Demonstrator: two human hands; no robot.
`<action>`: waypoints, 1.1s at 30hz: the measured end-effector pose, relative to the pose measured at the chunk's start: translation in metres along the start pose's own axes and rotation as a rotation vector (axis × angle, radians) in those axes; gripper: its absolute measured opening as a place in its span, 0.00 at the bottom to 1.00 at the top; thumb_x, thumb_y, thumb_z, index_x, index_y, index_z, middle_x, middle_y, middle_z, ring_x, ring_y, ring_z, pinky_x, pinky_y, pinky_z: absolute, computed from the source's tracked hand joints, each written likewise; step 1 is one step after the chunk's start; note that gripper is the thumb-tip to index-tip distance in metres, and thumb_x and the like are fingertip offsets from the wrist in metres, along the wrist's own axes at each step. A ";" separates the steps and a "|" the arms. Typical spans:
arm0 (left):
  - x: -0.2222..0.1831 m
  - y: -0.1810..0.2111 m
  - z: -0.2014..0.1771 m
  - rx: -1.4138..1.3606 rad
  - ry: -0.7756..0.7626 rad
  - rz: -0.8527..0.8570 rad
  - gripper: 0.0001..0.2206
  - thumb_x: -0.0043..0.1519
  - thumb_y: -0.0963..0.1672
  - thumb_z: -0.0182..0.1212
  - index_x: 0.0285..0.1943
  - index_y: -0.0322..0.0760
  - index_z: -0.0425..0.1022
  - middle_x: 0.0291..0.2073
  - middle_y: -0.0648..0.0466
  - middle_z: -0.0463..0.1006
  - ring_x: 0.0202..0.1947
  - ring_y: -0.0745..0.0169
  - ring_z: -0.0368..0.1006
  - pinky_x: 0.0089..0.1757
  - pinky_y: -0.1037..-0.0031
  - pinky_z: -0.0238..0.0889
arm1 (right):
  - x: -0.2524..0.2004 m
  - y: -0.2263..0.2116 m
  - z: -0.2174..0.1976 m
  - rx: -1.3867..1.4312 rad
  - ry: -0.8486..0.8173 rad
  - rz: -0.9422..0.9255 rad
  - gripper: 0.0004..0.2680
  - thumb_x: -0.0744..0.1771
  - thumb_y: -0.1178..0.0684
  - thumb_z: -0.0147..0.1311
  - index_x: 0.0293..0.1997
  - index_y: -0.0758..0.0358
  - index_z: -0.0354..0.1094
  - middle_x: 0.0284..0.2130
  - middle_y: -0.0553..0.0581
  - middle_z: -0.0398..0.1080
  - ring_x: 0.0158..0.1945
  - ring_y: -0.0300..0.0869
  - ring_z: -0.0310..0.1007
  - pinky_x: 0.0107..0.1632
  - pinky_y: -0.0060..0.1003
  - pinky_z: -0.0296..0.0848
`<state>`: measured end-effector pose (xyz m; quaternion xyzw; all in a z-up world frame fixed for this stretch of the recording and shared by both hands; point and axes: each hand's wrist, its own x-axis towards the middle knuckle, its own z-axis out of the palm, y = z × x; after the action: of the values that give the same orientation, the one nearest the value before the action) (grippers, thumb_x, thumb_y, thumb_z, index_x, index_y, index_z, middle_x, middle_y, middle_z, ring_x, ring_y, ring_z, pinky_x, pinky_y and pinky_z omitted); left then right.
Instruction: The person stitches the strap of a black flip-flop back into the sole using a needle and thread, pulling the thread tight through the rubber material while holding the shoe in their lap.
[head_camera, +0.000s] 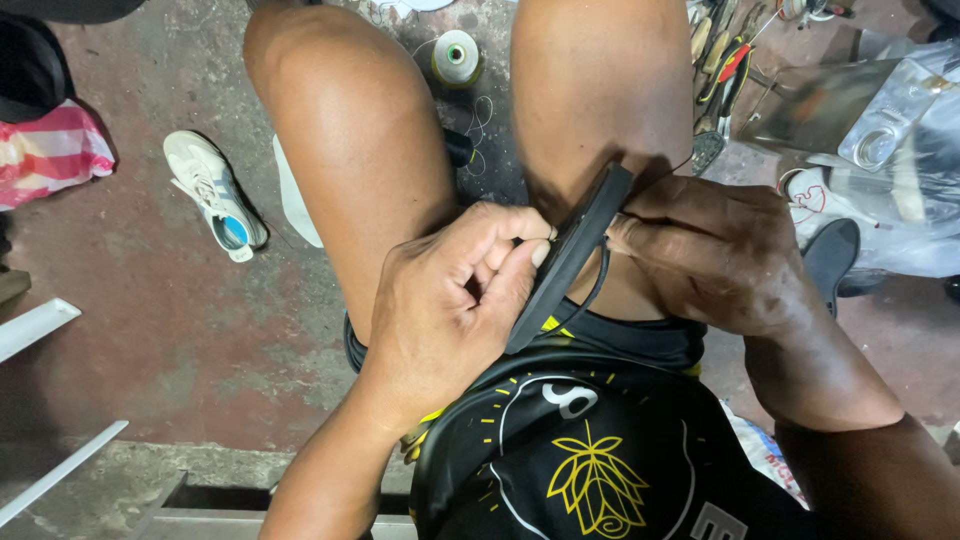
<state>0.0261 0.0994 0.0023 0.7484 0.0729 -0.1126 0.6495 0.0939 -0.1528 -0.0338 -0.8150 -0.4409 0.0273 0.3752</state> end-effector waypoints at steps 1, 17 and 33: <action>0.000 0.001 0.000 -0.001 -0.001 -0.003 0.05 0.65 0.38 0.62 0.47 0.37 0.78 0.23 0.59 0.75 0.22 0.77 0.67 0.29 0.80 0.64 | -0.001 0.001 0.000 0.012 -0.005 0.010 0.08 0.64 0.66 0.66 0.40 0.64 0.71 0.40 0.59 0.74 0.40 0.45 0.80 0.41 0.36 0.80; 0.005 -0.012 0.001 -0.014 -0.058 -0.080 0.07 0.65 0.37 0.60 0.49 0.37 0.77 0.19 0.63 0.63 0.22 0.79 0.58 0.27 0.81 0.57 | 0.020 -0.032 -0.008 -0.181 -0.176 0.226 0.05 0.65 0.61 0.59 0.44 0.65 0.72 0.40 0.62 0.73 0.40 0.51 0.77 0.42 0.42 0.75; 0.024 -0.045 0.014 -0.403 -0.037 -0.083 0.04 0.71 0.37 0.56 0.51 0.31 0.74 0.24 0.64 0.72 0.24 0.83 0.62 0.29 0.86 0.56 | 0.038 -0.015 0.004 -0.317 -0.052 0.180 0.10 0.66 0.46 0.66 0.39 0.62 0.74 0.36 0.56 0.75 0.34 0.47 0.76 0.34 0.40 0.71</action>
<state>0.0363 0.0915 -0.0490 0.5976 0.1130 -0.1361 0.7821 0.1051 -0.1170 -0.0166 -0.8990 -0.3748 0.0121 0.2264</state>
